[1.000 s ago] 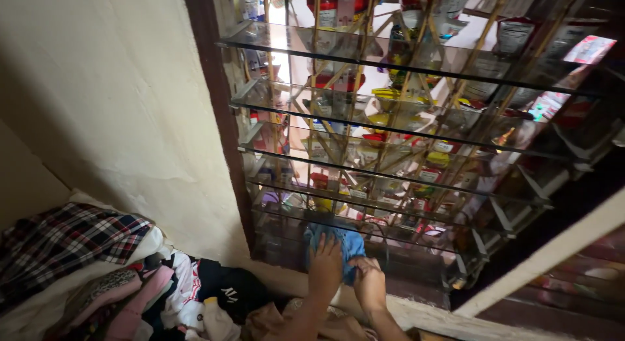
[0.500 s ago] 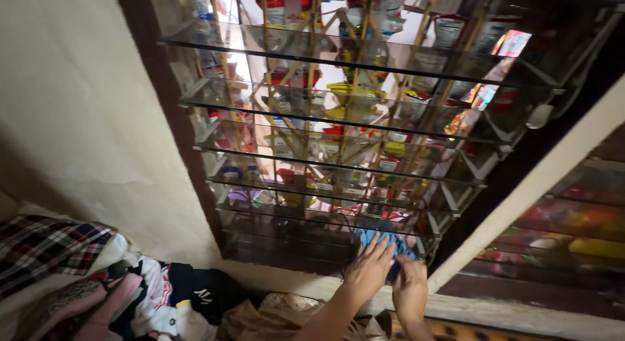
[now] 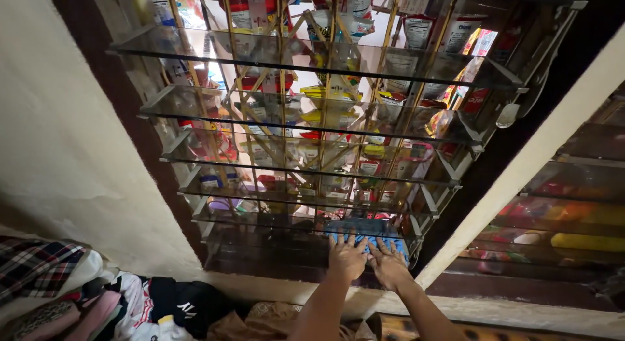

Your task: The person wrings a blue cloth in a bucket of water and wipes several glass louvre window slats by hand.

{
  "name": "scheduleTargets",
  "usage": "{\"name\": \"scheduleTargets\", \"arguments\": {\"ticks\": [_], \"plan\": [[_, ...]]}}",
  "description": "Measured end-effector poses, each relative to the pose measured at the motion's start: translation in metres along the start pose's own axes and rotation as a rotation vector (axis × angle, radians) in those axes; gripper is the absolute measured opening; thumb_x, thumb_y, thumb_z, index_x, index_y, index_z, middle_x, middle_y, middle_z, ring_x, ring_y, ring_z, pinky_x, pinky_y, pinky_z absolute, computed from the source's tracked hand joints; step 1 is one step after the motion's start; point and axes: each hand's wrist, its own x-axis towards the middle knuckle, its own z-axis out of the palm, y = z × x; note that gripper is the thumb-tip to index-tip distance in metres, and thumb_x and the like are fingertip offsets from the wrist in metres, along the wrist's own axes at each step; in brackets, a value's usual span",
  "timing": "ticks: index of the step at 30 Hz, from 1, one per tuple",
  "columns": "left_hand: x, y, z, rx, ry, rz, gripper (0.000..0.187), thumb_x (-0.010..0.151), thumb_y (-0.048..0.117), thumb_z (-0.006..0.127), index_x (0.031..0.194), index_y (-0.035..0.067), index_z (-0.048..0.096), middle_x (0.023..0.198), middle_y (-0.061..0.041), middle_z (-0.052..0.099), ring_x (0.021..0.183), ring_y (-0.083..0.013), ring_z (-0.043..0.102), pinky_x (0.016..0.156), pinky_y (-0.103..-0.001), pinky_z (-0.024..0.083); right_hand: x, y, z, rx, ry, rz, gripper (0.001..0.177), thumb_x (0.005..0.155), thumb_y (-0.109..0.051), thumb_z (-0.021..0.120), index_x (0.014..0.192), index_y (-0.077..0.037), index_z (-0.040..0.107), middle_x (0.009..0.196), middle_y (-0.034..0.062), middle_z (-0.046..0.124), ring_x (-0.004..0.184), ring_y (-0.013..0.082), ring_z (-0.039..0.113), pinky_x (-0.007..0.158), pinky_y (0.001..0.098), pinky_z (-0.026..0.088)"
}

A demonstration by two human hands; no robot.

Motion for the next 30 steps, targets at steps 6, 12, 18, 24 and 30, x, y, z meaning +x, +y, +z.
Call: {"name": "scheduleTargets", "arguments": {"ticks": [6, 12, 18, 24, 30], "plan": [[0.005, 0.017, -0.036, -0.064, -0.170, -0.138, 0.061, 0.103, 0.051, 0.037, 0.161, 0.031, 0.032, 0.173, -0.008, 0.007, 0.159, -0.0418, -0.005, 0.123, -0.062, -0.010, 0.024, 0.006, -0.017, -0.002, -0.109, -0.001, 0.057, 0.107, -0.049, 0.032, 0.163, -0.036, 0.027, 0.170, 0.0037, 0.026, 0.157, 0.0314, 0.019, 0.129, 0.0531, 0.016], [0.013, 0.023, -0.044, 0.004, -0.207, -0.154, 0.063, 0.103, 0.049, 0.031, 0.164, 0.034, 0.020, 0.173, -0.006, -0.002, 0.158, -0.0443, -0.011, 0.119, -0.065, -0.019, 0.069, 0.026, 0.003, -0.114, 0.011, -0.134, 0.060, 0.107, -0.045, 0.030, 0.163, -0.024, 0.024, 0.168, 0.0102, 0.027, 0.155, 0.0299, 0.022, 0.128, 0.0515, 0.010], [0.021, 0.020, -0.032, 0.012, -0.169, -0.165, 0.062, 0.102, 0.049, 0.029, 0.162, 0.036, 0.022, 0.174, -0.005, -0.001, 0.158, -0.0434, -0.010, 0.116, -0.071, -0.020, 0.070, 0.012, -0.010, -0.231, -0.032, -0.003, 0.064, 0.105, -0.048, 0.028, 0.164, -0.026, 0.014, 0.172, 0.0062, 0.006, 0.156, 0.0418, -0.011, 0.123, 0.0531, -0.008], [0.021, 0.008, -0.016, 0.058, -0.050, -0.092, 0.062, 0.102, 0.052, 0.032, 0.162, 0.034, 0.026, 0.173, -0.008, 0.005, 0.158, -0.0438, -0.005, 0.117, -0.071, -0.018, 0.066, 0.021, 0.000, -0.218, -0.036, -0.001, 0.060, 0.107, -0.049, 0.025, 0.164, -0.028, 0.021, 0.170, 0.0066, 0.020, 0.159, 0.0324, 0.007, 0.128, 0.0519, -0.002], [0.008, -0.005, 0.019, -0.029, 0.433, 0.080, 0.056, 0.098, 0.043, 0.056, 0.150, 0.021, 0.052, 0.163, -0.019, 0.034, 0.153, -0.0454, 0.023, 0.120, -0.067, 0.005, 0.033, -0.003, 0.000, -0.057, 0.132, 0.030, 0.061, 0.100, -0.043, 0.039, 0.159, -0.030, 0.030, 0.167, 0.0061, 0.025, 0.155, 0.0358, 0.014, 0.123, 0.0522, 0.013]]}}
